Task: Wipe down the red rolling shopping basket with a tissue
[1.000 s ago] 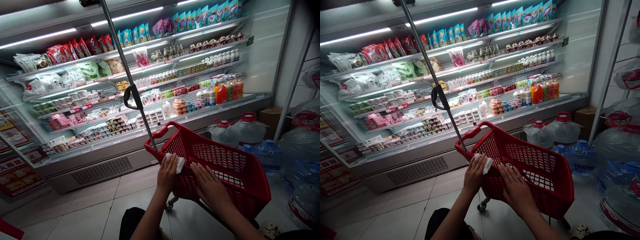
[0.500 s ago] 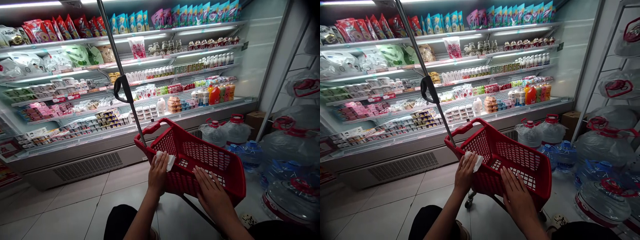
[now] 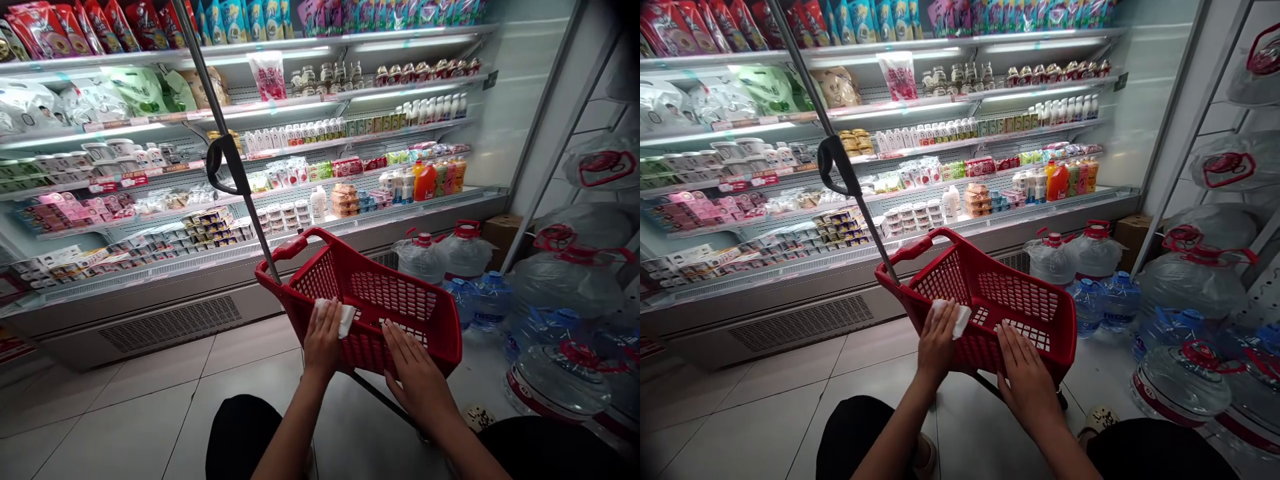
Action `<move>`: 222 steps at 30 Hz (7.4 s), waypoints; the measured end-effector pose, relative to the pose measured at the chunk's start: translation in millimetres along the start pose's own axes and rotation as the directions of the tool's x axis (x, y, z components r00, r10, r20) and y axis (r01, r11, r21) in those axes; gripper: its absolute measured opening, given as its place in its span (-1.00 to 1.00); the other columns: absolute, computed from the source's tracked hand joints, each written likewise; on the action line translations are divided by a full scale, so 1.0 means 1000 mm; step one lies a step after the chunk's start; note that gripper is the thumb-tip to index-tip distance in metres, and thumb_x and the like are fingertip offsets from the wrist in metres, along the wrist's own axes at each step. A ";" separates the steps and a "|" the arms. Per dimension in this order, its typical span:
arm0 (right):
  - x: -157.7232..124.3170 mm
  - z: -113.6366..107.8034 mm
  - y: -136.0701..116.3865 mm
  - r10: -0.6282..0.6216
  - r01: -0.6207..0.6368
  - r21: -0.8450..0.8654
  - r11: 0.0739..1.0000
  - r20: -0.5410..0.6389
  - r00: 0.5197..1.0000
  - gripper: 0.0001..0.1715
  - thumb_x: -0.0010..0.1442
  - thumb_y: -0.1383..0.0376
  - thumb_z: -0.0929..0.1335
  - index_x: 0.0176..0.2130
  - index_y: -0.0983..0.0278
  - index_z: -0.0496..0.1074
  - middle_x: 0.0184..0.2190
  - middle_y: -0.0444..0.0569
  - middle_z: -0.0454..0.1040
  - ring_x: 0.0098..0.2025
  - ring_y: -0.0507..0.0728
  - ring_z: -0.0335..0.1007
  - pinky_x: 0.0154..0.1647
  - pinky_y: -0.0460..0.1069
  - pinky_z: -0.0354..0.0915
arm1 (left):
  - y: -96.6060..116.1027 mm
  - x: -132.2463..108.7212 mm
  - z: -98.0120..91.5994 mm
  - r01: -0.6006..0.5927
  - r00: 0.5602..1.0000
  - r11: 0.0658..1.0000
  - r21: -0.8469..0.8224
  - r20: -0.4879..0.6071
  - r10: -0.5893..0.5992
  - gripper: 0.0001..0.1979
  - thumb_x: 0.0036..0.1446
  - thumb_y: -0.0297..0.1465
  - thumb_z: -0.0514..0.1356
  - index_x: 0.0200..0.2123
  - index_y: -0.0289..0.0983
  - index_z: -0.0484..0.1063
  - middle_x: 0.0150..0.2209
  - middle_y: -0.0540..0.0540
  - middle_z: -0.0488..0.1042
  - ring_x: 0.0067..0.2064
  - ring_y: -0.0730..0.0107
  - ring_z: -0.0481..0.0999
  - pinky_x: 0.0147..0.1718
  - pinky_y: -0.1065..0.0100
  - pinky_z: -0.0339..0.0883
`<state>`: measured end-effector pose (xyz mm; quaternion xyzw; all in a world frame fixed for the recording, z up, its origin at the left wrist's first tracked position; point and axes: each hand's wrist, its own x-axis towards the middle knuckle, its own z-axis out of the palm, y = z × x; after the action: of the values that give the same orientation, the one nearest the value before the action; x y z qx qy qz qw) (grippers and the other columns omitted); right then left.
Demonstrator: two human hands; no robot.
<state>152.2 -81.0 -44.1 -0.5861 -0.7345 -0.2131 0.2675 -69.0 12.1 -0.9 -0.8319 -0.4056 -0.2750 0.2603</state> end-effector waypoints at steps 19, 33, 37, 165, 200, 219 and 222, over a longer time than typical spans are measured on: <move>-0.006 -0.007 0.005 0.039 -0.039 -0.009 0.999 0.001 0.999 -0.06 0.35 0.22 0.21 0.53 0.35 -0.26 0.50 0.11 0.06 0.47 0.25 0.09 0.41 0.17 0.14 | 0.028 0.001 0.014 -0.161 0.984 0.981 -0.105 0.060 0.168 -0.40 0.39 -0.54 -0.01 0.46 -0.32 0.08 0.48 -0.13 0.11 0.48 0.25 0.11 0.43 0.13 0.10; -0.032 -0.018 0.022 0.077 -0.075 -0.033 0.997 0.043 0.996 -0.08 0.39 0.17 0.20 0.53 0.34 -0.27 0.50 0.11 0.04 0.47 0.27 0.06 0.39 0.19 0.18 | 0.056 0.005 0.021 -0.193 0.977 0.966 -0.174 0.061 0.206 -0.35 0.33 -0.60 -0.03 0.46 -0.31 0.09 0.47 -0.11 0.13 0.48 0.31 0.09 0.44 0.15 0.06; -0.031 -0.022 0.007 0.141 -0.139 -0.044 0.989 0.056 0.988 -0.07 0.39 0.15 0.20 0.53 0.34 -0.27 0.51 0.13 0.00 0.49 0.29 0.01 0.40 0.21 0.15 | 0.030 0.013 0.018 -0.035 0.995 0.990 -0.138 0.086 0.048 -0.35 0.31 -0.61 -0.02 0.45 -0.37 0.10 0.46 -0.18 0.14 0.49 0.24 0.08 0.45 0.06 0.06; -0.029 -0.020 -0.027 -0.085 0.071 0.110 0.991 0.137 0.987 0.01 0.25 0.19 0.28 0.53 0.28 -0.16 0.52 -0.06 0.00 0.53 0.21 -0.12 0.51 0.19 -0.06 | 0.044 -0.059 -0.003 0.129 0.985 0.987 -0.097 0.126 -0.117 -0.18 0.23 -0.70 -0.07 0.53 -0.31 -0.19 0.45 -0.23 0.17 0.47 0.20 0.12 0.37 0.02 0.24; -0.036 -0.033 -0.011 -0.018 -0.003 0.112 0.994 0.181 0.983 0.07 0.29 0.19 0.25 0.54 0.25 -0.38 0.55 -0.03 -0.12 0.55 0.24 -0.21 0.48 0.24 0.02 | 0.086 -0.058 -0.006 -0.074 0.986 0.974 -0.216 0.130 0.104 -0.29 0.28 -0.63 -0.04 0.48 -0.36 0.01 0.47 -0.18 0.13 0.50 0.23 0.04 0.41 0.06 0.17; -0.024 -0.025 -0.005 -0.020 -0.001 0.117 0.993 0.183 0.983 0.06 0.26 0.26 0.24 0.54 0.23 -0.37 0.55 -0.03 -0.17 0.55 0.22 -0.17 0.50 0.24 -0.04 | 0.066 -0.054 -0.009 -0.036 0.984 0.986 -0.165 0.165 0.063 -0.30 0.26 -0.66 -0.07 0.46 -0.35 0.07 0.47 -0.15 0.13 0.50 0.28 0.05 0.43 0.10 0.11; -0.024 -0.020 -0.012 -0.009 -0.013 0.132 0.991 0.172 0.985 0.08 0.26 0.24 0.25 0.54 0.26 -0.38 0.55 -0.01 -0.17 0.55 0.22 -0.19 0.49 0.23 0.01 | 0.063 -0.052 -0.009 0.053 0.987 0.992 -0.116 0.160 -0.034 -0.29 0.24 -0.68 -0.06 0.46 -0.37 0.06 0.46 -0.19 0.14 0.49 0.26 0.07 0.42 0.05 0.13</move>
<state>147.9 -114.6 -44.0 -0.5839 -0.7668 -0.1122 0.2418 -46.4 -54.9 -42.5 -0.8561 -0.4259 -0.2378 0.1708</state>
